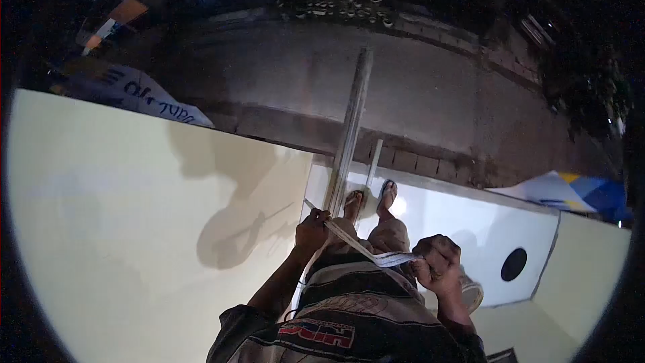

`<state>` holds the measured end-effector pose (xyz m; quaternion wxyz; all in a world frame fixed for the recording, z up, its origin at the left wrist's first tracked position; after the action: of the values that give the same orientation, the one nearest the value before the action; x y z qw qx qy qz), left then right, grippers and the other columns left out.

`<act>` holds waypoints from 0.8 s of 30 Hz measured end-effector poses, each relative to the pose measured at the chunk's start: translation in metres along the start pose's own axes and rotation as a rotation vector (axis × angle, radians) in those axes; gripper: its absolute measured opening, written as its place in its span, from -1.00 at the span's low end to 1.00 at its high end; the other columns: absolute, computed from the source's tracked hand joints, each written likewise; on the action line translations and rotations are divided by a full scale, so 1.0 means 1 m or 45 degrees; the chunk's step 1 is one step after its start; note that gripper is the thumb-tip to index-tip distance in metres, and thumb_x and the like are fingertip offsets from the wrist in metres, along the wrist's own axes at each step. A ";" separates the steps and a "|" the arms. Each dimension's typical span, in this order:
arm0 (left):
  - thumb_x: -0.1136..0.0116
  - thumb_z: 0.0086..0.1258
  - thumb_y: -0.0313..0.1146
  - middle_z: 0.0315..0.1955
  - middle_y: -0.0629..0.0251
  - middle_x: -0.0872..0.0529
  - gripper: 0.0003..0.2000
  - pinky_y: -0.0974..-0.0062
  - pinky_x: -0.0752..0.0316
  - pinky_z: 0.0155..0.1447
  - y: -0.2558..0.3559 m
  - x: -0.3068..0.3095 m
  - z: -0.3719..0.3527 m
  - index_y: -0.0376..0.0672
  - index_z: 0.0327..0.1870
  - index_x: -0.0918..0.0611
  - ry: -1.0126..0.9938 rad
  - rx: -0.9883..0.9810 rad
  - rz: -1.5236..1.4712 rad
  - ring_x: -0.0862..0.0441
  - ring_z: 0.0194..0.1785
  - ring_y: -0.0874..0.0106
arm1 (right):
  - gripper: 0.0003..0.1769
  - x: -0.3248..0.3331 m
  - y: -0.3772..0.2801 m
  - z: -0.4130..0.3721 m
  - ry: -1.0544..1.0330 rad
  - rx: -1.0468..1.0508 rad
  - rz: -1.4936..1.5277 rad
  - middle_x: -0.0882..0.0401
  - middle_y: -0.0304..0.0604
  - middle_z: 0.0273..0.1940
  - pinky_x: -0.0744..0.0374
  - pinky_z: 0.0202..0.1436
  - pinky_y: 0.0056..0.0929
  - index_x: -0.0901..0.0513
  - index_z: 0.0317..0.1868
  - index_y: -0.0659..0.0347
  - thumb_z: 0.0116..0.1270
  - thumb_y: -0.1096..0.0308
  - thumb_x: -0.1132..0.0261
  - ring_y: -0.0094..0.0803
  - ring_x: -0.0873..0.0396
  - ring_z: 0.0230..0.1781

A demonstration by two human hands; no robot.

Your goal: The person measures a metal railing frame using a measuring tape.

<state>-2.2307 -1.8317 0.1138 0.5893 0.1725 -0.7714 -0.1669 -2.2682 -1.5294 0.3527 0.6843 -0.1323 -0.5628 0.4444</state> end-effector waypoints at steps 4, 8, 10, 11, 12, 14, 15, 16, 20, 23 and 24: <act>-0.13 0.39 -0.31 -0.01 0.21 -0.64 -0.79 0.12 -0.67 -0.18 0.012 0.007 0.031 0.05 0.01 -0.62 -0.031 0.146 0.036 -0.72 -0.10 0.10 | -0.88 0.005 0.045 0.033 -0.113 0.075 0.115 -0.61 -0.16 -0.41 -0.51 -0.43 -0.31 -0.60 -0.41 0.18 0.09 0.34 -0.36 -0.19 -0.58 -0.47; -0.13 0.40 -0.30 0.01 0.21 -0.64 -0.79 0.14 -0.67 -0.15 0.023 0.002 0.050 0.03 0.01 -0.64 0.144 0.246 -0.026 -0.72 -0.09 0.10 | -0.82 -0.013 0.125 0.025 -0.251 -0.333 0.368 -0.61 -0.18 -0.41 -0.54 -0.42 -0.30 -0.59 -0.39 0.16 -0.05 0.45 -0.39 -0.21 -0.60 -0.46; -0.15 0.37 -0.31 0.01 0.32 -0.62 -0.82 0.28 -0.66 -0.06 0.028 -0.003 0.058 0.00 -0.07 -0.71 0.144 0.382 -0.052 -0.69 -0.06 0.21 | -0.78 -0.004 0.133 0.054 -0.214 -0.239 0.397 -0.61 -0.19 -0.42 -0.55 -0.41 -0.30 -0.58 -0.38 0.16 -0.10 0.50 -0.40 -0.21 -0.60 -0.46; -0.15 0.37 -0.31 0.01 0.32 -0.62 -0.82 0.28 -0.66 -0.06 0.028 -0.010 0.059 0.00 -0.07 -0.71 0.152 0.396 -0.048 -0.69 -0.06 0.21 | -0.77 0.008 0.120 0.070 -0.177 0.180 0.175 -0.62 -0.19 -0.42 -0.56 -0.41 -0.30 -0.58 -0.38 0.15 -0.11 0.51 -0.40 -0.21 -0.61 -0.46; -0.14 0.38 -0.31 0.02 0.25 -0.63 -0.80 0.22 -0.67 -0.07 0.028 -0.016 0.064 0.00 -0.02 -0.68 0.172 0.331 -0.040 -0.70 -0.06 0.15 | -0.77 0.012 0.122 0.076 -0.181 0.193 0.185 -0.62 -0.19 -0.42 -0.56 -0.41 -0.30 -0.58 -0.38 0.15 -0.11 0.51 -0.40 -0.21 -0.61 -0.46; -0.14 0.37 -0.34 0.04 0.17 -0.62 -0.76 0.17 -0.67 -0.06 0.024 -0.025 0.073 0.00 0.04 -0.64 0.196 0.205 0.009 -0.70 -0.03 0.10 | -0.80 0.011 0.127 0.088 -0.263 0.147 0.142 -0.63 -0.17 -0.42 -0.56 -0.40 -0.29 -0.58 -0.39 0.16 -0.07 0.53 -0.37 -0.20 -0.61 -0.45; -0.15 0.32 -0.39 0.06 0.16 -0.61 -0.73 0.15 -0.66 -0.03 0.024 -0.028 0.076 0.01 0.03 -0.65 0.172 0.237 0.008 -0.69 0.00 0.11 | -0.80 0.013 0.128 0.094 -0.258 0.168 0.151 -0.63 -0.17 -0.42 -0.56 -0.40 -0.29 -0.58 -0.39 0.16 -0.07 0.53 -0.37 -0.20 -0.61 -0.45; -0.15 0.30 -0.40 0.07 0.17 -0.60 -0.73 0.15 -0.66 -0.02 0.033 -0.016 0.082 0.01 0.03 -0.65 0.175 0.300 -0.046 -0.69 0.01 0.10 | -0.81 0.012 0.131 0.099 -0.298 0.153 0.139 -0.63 -0.16 -0.42 -0.56 -0.40 -0.29 -0.58 -0.38 0.16 -0.06 0.54 -0.36 -0.19 -0.61 -0.45; -0.15 0.28 -0.40 0.10 0.22 -0.60 -0.70 0.19 -0.65 0.03 0.030 -0.006 0.097 0.03 0.04 -0.68 0.162 0.380 -0.129 -0.68 0.03 0.11 | -0.79 0.003 0.138 0.107 -0.296 0.168 0.164 -0.64 -0.16 -0.41 -0.56 -0.38 -0.27 -0.60 -0.36 0.15 -0.06 0.56 -0.36 -0.19 -0.61 -0.45; -0.16 0.28 -0.40 0.10 0.21 -0.60 -0.68 0.18 -0.64 0.04 0.022 0.002 0.104 0.04 0.06 -0.68 0.156 0.427 -0.134 -0.68 0.03 0.10 | -0.78 -0.006 0.132 0.119 -0.273 0.206 0.164 -0.64 -0.16 -0.41 -0.56 -0.38 -0.27 -0.61 -0.35 0.15 -0.06 0.55 -0.38 -0.19 -0.61 -0.45; -0.15 0.28 -0.40 0.10 0.19 -0.60 -0.67 0.15 -0.64 0.03 0.019 0.002 0.105 0.03 0.08 -0.66 0.189 0.330 -0.125 -0.68 0.02 0.09 | -0.78 -0.007 0.129 0.124 -0.232 0.232 0.175 -0.63 -0.16 -0.42 -0.56 -0.38 -0.27 -0.61 -0.34 0.16 -0.06 0.54 -0.39 -0.19 -0.61 -0.45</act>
<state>-2.3335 -1.8104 0.0976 0.6086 0.2967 -0.7314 -0.0813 -2.4371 -1.5006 0.3007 0.6077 -0.0670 -0.5696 0.5494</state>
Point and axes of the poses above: each hand's wrist, its own z-axis towards the middle knuckle, its own x-axis out of the back of the hand, y = z × x, the point moved 5 cm from there along z, towards the middle knuckle
